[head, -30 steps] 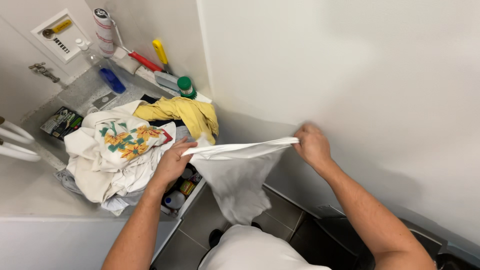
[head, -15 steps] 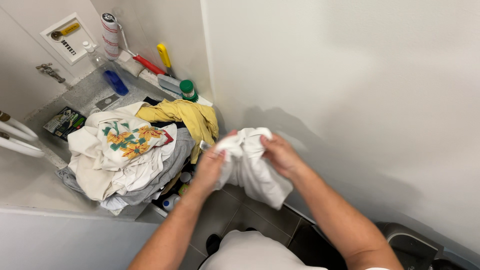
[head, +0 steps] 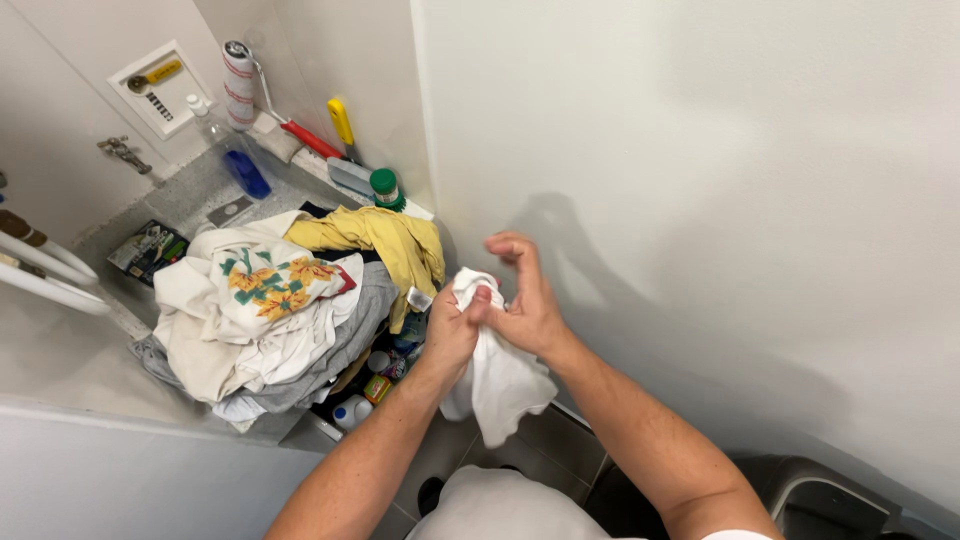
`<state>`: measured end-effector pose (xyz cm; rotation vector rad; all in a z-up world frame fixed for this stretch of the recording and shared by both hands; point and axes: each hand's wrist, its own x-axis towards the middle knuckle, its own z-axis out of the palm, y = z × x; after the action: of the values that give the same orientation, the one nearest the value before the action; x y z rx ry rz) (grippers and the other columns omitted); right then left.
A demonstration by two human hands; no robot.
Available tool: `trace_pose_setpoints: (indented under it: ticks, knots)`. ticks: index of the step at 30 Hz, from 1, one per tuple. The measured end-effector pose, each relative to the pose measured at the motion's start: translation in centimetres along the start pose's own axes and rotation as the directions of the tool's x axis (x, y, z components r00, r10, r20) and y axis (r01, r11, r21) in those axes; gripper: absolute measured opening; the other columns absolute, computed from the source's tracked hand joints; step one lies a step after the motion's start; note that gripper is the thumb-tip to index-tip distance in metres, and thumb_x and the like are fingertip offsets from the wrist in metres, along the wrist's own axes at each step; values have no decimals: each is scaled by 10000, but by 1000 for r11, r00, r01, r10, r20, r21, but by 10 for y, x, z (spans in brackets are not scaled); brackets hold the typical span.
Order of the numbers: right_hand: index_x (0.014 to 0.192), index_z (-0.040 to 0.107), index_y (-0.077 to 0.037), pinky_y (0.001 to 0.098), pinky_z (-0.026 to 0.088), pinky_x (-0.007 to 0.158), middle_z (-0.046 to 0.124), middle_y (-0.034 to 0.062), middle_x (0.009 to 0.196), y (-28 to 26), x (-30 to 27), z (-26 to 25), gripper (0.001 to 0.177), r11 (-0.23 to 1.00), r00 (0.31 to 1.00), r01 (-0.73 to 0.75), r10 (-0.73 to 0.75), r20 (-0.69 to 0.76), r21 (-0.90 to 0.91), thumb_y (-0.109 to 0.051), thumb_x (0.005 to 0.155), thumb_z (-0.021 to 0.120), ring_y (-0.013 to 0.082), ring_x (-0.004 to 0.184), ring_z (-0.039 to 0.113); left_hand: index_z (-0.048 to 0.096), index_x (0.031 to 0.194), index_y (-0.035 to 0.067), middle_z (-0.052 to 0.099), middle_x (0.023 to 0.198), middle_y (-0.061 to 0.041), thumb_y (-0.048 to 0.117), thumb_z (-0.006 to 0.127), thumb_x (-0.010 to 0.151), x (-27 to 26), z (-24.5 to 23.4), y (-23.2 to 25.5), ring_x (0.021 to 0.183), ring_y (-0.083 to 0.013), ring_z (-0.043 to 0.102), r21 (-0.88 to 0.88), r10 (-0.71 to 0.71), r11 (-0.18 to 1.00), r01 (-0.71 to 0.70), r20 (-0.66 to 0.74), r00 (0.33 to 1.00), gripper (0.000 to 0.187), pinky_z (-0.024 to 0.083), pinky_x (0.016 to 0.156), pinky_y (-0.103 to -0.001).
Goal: The person picks up several white shirts and a patterned piece of laundry one by one, unfolding and inspecting them before placing them inside the washing machine.
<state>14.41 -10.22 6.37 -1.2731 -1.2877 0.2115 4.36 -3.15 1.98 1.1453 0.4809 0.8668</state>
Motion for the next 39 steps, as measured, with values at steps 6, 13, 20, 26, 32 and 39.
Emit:
trace_pose_setpoints:
  ticks: [6,13,20,26,32,39]
  knots:
    - [957,733,-15,256,593,696,775,83,835,119,-44,27,441,606,807,-591,444,390,533,-3,565,936,144,748,730,626,861,30,592,605,-51,354,566,1017,30,4,-9,497,-114,628,-181,-54,981,66,68,996,364,509,427,-206]
    - [1056,749,-81,391,558,859,761,86,997,133,-56,23,573,736,701,-655,505,503,174,-106,527,967,206,936,680,559,927,50,573,590,-21,269,431,1066,42,24,37,453,-106,576,-204,-98,974,96,3,995,289,520,442,-255]
    - [1185,696,6,462,534,901,728,161,1053,36,-15,23,532,663,735,-655,670,102,363,-40,673,832,262,996,654,342,1360,-18,492,1281,-229,423,673,846,32,18,46,1172,-288,527,-138,58,989,-44,98,993,754,453,1041,-438]
    - [1350,564,14,457,494,987,677,146,1177,51,-5,-3,744,680,754,-574,656,-28,456,-2,666,856,237,1093,596,504,1355,10,675,1214,-159,179,954,652,-5,3,-96,1091,-201,605,-50,-92,992,113,304,948,852,503,1016,-472]
    - [1354,551,19,480,487,1012,674,152,1197,52,0,-3,788,689,787,-501,615,-56,523,31,630,862,253,1118,604,701,1161,35,751,1067,-158,153,956,623,3,-32,-136,1011,-191,677,228,-159,968,102,249,955,607,548,916,-425]
    - [1307,611,-24,497,525,986,709,149,1176,54,13,-31,732,710,828,-380,546,-123,593,65,623,854,268,1092,664,774,1067,38,774,943,-173,76,869,730,2,-64,-154,916,-289,726,422,-145,907,-9,332,932,353,569,834,-427]
